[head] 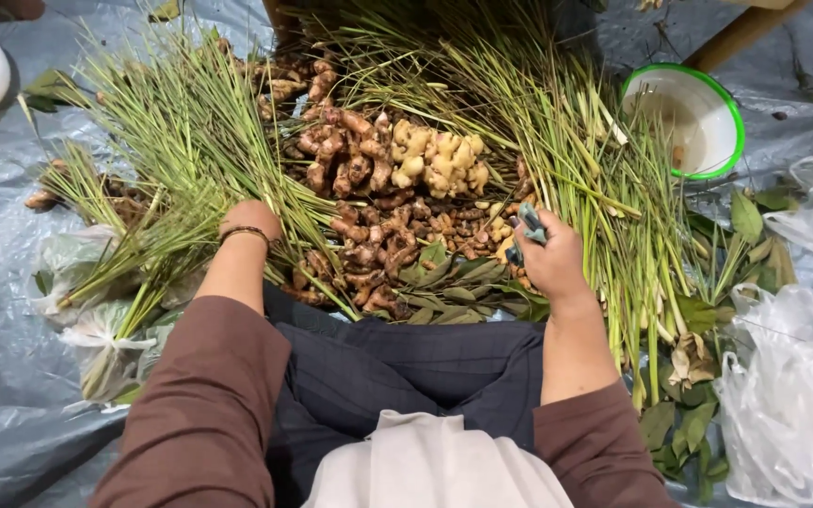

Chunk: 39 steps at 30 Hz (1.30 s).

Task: Trimming and sorting lemongrass stalks and ginger roots from a pile on the floor using a small tool.

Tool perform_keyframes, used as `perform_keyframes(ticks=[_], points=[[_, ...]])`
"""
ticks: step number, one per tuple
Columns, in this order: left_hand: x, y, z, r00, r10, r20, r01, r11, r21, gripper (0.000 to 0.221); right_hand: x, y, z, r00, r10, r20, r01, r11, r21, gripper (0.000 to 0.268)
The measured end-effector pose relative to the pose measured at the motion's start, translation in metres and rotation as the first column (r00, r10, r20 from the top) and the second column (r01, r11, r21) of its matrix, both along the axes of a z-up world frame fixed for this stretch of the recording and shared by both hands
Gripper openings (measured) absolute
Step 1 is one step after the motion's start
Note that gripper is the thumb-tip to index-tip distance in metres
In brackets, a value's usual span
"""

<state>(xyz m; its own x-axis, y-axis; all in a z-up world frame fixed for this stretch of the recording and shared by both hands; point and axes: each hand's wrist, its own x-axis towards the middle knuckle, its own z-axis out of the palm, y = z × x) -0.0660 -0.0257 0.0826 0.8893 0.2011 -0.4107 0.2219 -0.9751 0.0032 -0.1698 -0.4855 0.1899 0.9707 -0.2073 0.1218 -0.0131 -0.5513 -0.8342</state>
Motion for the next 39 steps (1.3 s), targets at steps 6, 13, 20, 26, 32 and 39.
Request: perform_keyframes(ticks=[6,13,20,26,32,39], points=[[0.008,-0.031,-0.006,0.984,-0.173,-0.04,0.177,0.977,0.123,0.04,0.009,-0.002,-0.027,0.999,-0.006,-0.049,0.006,1.0,-0.008,0.022],[0.008,-0.052,-0.032,0.874,-0.463,0.145,0.437,0.882,0.178,0.04,0.008,0.002,-0.018,0.997,0.014,-0.07,-0.016,1.0,-0.027,0.014],[-0.006,-0.068,0.007,0.949,-0.213,-0.233,0.249,0.959,0.137,0.051,0.001,-0.001,-0.011,0.993,-0.016,-0.12,0.006,0.996,-0.088,0.009],[0.024,-0.042,-0.016,0.988,-0.155,0.011,0.154,0.984,0.091,0.042,0.007,-0.005,-0.024,0.991,-0.036,-0.127,0.016,0.987,-0.158,0.011],[0.08,-0.024,-0.007,0.894,0.112,0.435,-0.035,0.983,-0.182,0.039,0.005,0.013,0.015,0.988,-0.004,-0.157,-0.015,0.992,-0.122,0.016],[0.215,-0.033,-0.077,0.845,0.361,0.395,-0.108,0.838,-0.535,0.052,0.009,-0.004,-0.034,0.98,-0.015,-0.197,-0.031,0.973,-0.23,0.016]])
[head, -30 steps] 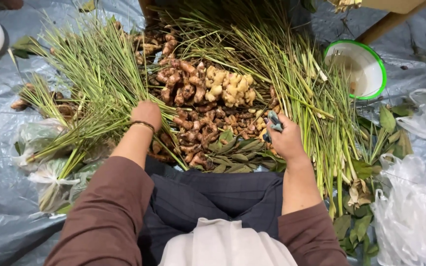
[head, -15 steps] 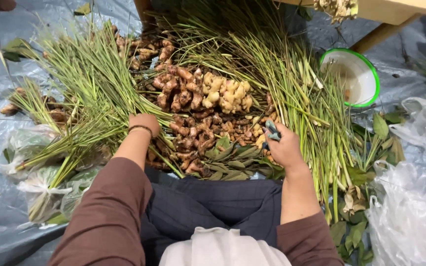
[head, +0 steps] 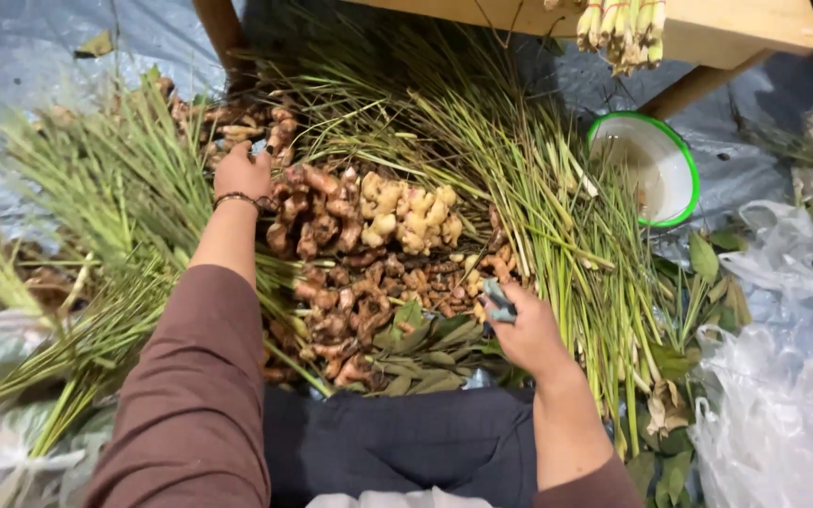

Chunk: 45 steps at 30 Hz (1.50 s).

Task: Trimming and sorting lemongrass stalks and ginger roots from a pile on the floor using a small tool.

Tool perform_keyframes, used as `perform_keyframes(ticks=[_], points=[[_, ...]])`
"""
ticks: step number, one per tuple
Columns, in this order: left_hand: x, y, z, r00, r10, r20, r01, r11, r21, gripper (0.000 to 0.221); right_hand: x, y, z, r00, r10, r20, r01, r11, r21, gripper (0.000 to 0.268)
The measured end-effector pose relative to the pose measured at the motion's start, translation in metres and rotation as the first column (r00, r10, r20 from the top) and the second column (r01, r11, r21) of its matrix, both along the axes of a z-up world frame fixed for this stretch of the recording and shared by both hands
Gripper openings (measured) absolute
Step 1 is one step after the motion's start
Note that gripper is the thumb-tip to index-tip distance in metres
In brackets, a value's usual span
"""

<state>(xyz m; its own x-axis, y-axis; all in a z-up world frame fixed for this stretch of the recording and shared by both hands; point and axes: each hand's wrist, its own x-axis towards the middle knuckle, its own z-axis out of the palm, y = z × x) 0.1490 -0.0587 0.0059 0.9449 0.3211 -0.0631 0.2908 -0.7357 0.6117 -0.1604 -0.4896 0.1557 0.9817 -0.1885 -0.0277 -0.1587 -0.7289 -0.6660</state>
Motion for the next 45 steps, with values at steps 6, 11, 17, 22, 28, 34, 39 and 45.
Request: perform_keyframes(ticks=[6,11,17,22,28,34,39,45], points=[[0.07,-0.007,-0.049,1.0,-0.031,-0.004,0.03,0.999,-0.025,0.055,0.003,0.002,0.006,0.997,0.07,0.04,-0.07,0.998,-0.006,0.012],[0.045,-0.015,-0.032,0.997,-0.037,-0.068,0.041,0.997,0.058,0.041,0.009,0.008,0.012,0.994,0.106,-0.022,-0.106,0.994,-0.006,0.013],[0.02,0.004,-0.025,0.977,0.188,0.103,-0.187,0.982,-0.024,0.027,0.01,0.01,0.008,0.991,0.112,-0.066,-0.113,0.994,-0.004,0.015],[0.053,0.065,-0.049,0.845,0.473,0.248,-0.376,0.857,-0.352,0.023,0.013,0.006,0.005,0.991,0.129,-0.026,-0.129,0.992,-0.012,0.017],[-0.033,0.042,0.058,0.855,0.392,0.338,-0.129,0.793,-0.595,0.017,0.013,0.004,-0.009,0.997,0.079,-0.022,-0.078,0.994,0.072,0.022],[-0.231,-0.083,0.17,0.898,-0.11,0.426,0.348,0.771,-0.534,0.011,-0.01,0.036,0.041,0.924,-0.365,0.112,0.126,0.567,0.814,0.015],[-0.347,-0.173,0.12,0.918,-0.391,0.069,0.202,0.308,-0.93,0.019,-0.045,0.087,0.106,0.946,-0.215,0.241,-0.078,0.572,0.817,0.053],[-0.385,-0.183,0.094,0.835,-0.548,0.051,0.212,0.235,-0.949,0.021,-0.035,0.061,0.023,0.59,0.153,0.792,-0.368,0.925,0.095,0.017]])
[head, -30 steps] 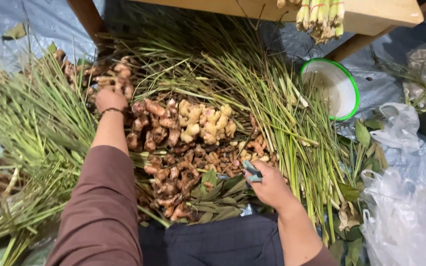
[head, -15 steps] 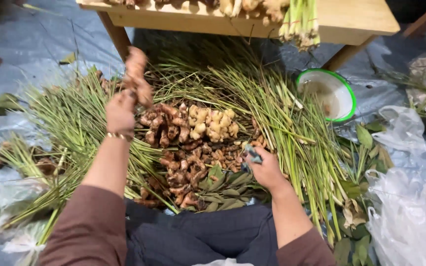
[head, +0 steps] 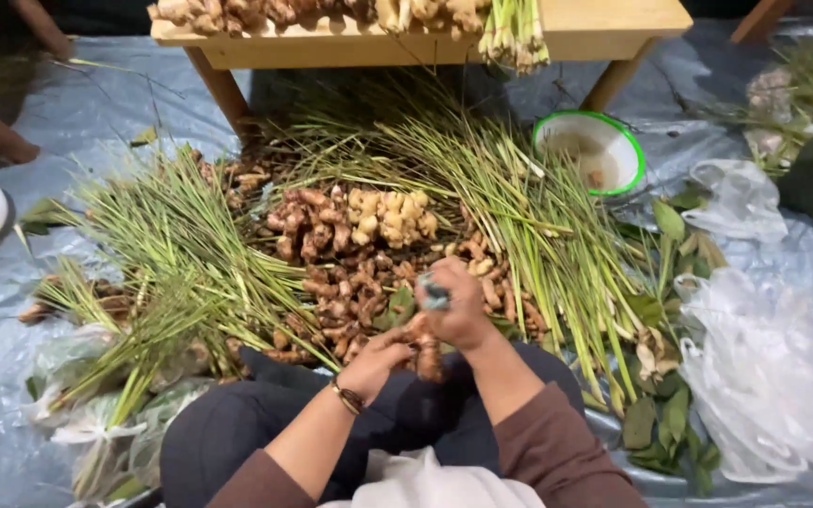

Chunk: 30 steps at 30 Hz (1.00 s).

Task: Trimming and sorting lemongrass stalks and ginger roots from a pile on the floor using a small tool.

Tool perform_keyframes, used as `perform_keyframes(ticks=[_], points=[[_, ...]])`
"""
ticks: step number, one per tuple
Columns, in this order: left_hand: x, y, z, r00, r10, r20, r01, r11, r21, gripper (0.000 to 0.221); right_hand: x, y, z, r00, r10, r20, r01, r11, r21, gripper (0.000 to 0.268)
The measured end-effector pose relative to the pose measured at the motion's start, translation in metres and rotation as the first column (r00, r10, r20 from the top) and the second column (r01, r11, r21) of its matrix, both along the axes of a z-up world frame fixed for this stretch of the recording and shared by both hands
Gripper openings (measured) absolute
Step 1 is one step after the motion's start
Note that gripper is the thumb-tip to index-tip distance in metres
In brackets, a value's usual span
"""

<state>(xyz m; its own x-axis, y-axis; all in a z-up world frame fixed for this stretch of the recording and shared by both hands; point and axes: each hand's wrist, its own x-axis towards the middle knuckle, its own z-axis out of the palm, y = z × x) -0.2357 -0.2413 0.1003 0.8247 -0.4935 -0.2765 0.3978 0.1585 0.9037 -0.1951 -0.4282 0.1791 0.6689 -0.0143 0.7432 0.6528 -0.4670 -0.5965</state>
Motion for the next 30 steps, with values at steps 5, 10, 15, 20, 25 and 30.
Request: perform_keyframes(ticks=[5,10,15,20,25,30], points=[[0.002,-0.014,-0.019,0.997,0.079,0.016,-0.079,0.997,0.009,0.046,-0.001,0.017,-0.004,1.0,0.023,0.003,-0.022,0.988,-0.153,0.027],[-0.004,-0.012,-0.004,0.98,0.067,0.186,-0.063,0.998,-0.028,0.017,0.014,0.015,-0.03,0.855,0.262,-0.448,0.111,0.751,0.651,0.014],[0.029,-0.007,-0.03,0.911,0.359,0.203,-0.394,0.902,0.174,0.024,0.007,0.012,0.024,0.711,0.313,-0.63,0.329,0.644,0.691,0.035],[0.037,0.007,0.039,0.909,0.396,0.132,-0.415,0.89,0.188,0.043,-0.016,0.055,-0.024,0.898,0.229,-0.376,-0.306,0.939,-0.16,0.069],[0.051,0.022,0.016,0.753,0.53,-0.39,-0.593,0.804,-0.051,0.023,0.003,0.053,-0.039,0.99,-0.015,-0.143,-0.071,0.814,-0.576,0.07],[0.058,0.032,0.012,0.9,0.368,-0.233,-0.347,0.929,0.125,0.049,0.005,0.033,-0.028,0.989,-0.093,-0.112,0.045,0.929,-0.366,0.021]])
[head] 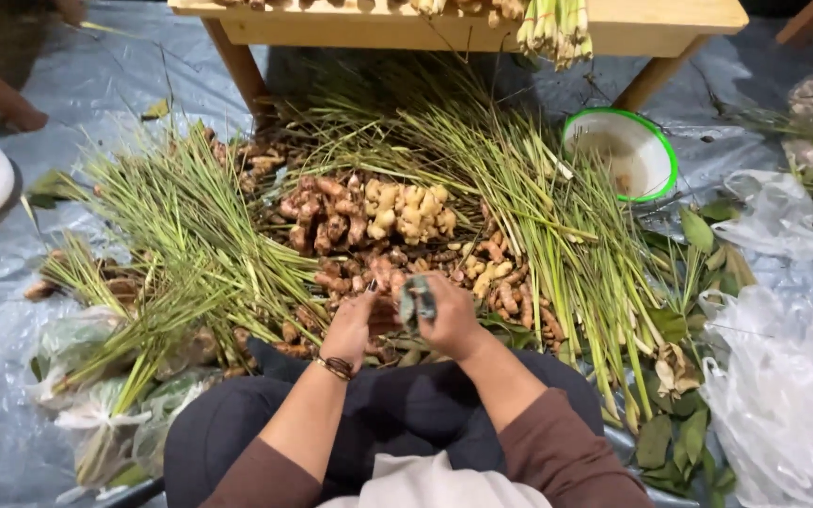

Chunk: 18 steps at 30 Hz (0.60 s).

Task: Trimming and sorting lemongrass stalks and ginger roots from a pile on the floor using a small tool.

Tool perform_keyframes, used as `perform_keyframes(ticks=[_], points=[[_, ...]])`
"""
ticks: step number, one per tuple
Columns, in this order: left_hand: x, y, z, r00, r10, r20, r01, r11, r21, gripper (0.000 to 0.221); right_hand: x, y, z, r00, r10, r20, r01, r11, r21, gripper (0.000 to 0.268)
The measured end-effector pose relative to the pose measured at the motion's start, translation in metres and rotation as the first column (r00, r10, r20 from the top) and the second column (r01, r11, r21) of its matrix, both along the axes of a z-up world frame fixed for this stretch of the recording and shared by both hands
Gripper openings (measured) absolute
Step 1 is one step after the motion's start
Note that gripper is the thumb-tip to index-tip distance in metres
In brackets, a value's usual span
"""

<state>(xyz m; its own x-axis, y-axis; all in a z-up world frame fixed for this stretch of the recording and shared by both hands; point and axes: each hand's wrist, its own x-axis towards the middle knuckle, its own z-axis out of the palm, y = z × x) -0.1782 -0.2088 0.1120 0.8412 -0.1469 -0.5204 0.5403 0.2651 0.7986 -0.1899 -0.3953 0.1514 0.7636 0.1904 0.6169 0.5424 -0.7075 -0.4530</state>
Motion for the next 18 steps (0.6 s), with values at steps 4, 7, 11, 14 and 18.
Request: perform_keyframes(ticks=[4,7,11,14,18], points=[[0.001,-0.004,0.003,0.939,0.209,0.275,-0.207,0.978,-0.037,0.042,-0.021,0.001,0.077,0.976,0.213,-0.035,-0.198,0.949,0.244,0.021],[-0.001,-0.003,0.001,0.838,0.121,0.533,-0.05,0.988,-0.147,0.036,-0.015,0.003,0.048,0.963,0.266,-0.048,-0.259,0.958,0.124,0.02],[0.016,-0.001,-0.039,0.94,0.248,0.234,-0.259,0.966,0.016,0.024,0.007,-0.008,0.005,0.994,0.067,-0.085,-0.032,0.932,0.362,0.028],[0.011,-0.004,-0.011,0.918,0.364,0.156,-0.376,0.925,0.057,0.025,0.015,-0.027,0.029,0.967,-0.099,-0.233,0.225,0.757,0.614,0.032],[0.012,0.003,-0.001,0.837,0.546,-0.031,-0.547,0.832,-0.089,0.04,0.019,-0.055,-0.01,0.898,0.436,-0.056,-0.197,0.514,0.835,0.025]])
